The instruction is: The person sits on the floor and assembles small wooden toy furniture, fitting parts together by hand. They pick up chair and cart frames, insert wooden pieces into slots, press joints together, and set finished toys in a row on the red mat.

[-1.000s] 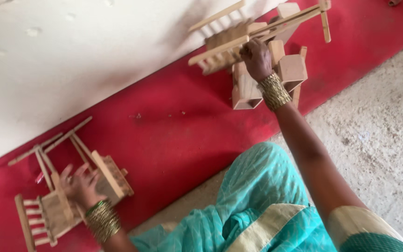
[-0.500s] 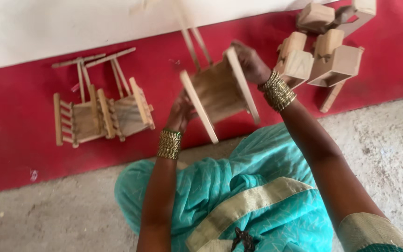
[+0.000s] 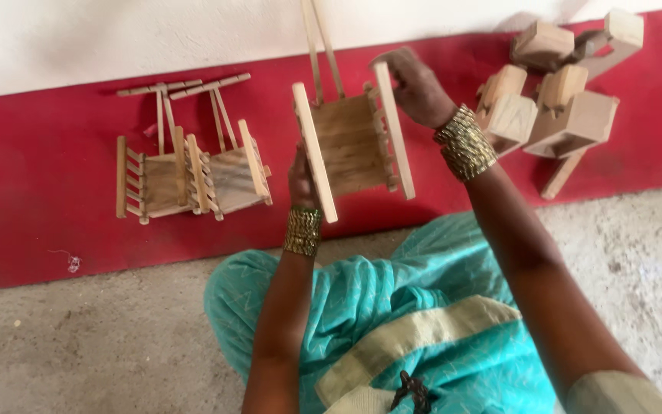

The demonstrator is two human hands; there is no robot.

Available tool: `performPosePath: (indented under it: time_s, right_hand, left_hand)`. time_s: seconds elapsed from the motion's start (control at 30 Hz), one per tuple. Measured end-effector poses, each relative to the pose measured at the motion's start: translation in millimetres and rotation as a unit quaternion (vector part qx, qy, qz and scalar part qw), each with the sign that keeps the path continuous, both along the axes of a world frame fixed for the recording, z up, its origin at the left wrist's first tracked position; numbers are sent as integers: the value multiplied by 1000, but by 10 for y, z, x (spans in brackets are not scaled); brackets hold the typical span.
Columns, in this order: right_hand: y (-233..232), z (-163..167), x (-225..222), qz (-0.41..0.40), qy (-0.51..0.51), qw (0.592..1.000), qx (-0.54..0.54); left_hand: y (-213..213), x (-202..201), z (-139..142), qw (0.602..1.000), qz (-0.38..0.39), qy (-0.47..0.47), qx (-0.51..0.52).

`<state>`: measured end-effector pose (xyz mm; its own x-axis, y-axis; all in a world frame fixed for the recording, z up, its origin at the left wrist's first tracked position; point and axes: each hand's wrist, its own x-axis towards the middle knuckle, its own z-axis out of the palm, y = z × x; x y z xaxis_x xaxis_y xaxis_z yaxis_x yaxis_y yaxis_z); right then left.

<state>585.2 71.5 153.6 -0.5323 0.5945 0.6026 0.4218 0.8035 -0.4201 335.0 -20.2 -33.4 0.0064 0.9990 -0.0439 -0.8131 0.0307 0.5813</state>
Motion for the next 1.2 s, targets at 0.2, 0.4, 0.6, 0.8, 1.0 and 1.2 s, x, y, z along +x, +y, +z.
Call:
performPosePath:
  time_s: [0.2, 0.4, 0.6, 0.8, 1.0, 1.2]
  right_hand:
    - [-447, 185, -501, -206, 72, 974, 65]
    - [-790, -196, -1274, -195, -131, 972, 18]
    - [-1008, -755, -1333, -151, -132, 970, 138]
    - [-1330, -847, -1209, -143, -104, 982, 63]
    - [-1372, -648, -1245, -229, -136, 955, 129]
    - [-1435, -612, -1189, -137, -102, 976, 135]
  left_hand:
    - [51, -12, 15, 987, 101, 128, 9]
    - [-131, 79, 314, 992, 80, 98, 13]
    - [-117, 24, 269, 953, 144, 267, 18]
    - [-77, -53, 202, 985, 145, 98, -9]
    - [-119, -7, 284, 993, 104, -59, -23]
    - [-37, -1, 57, 987, 96, -94, 91]
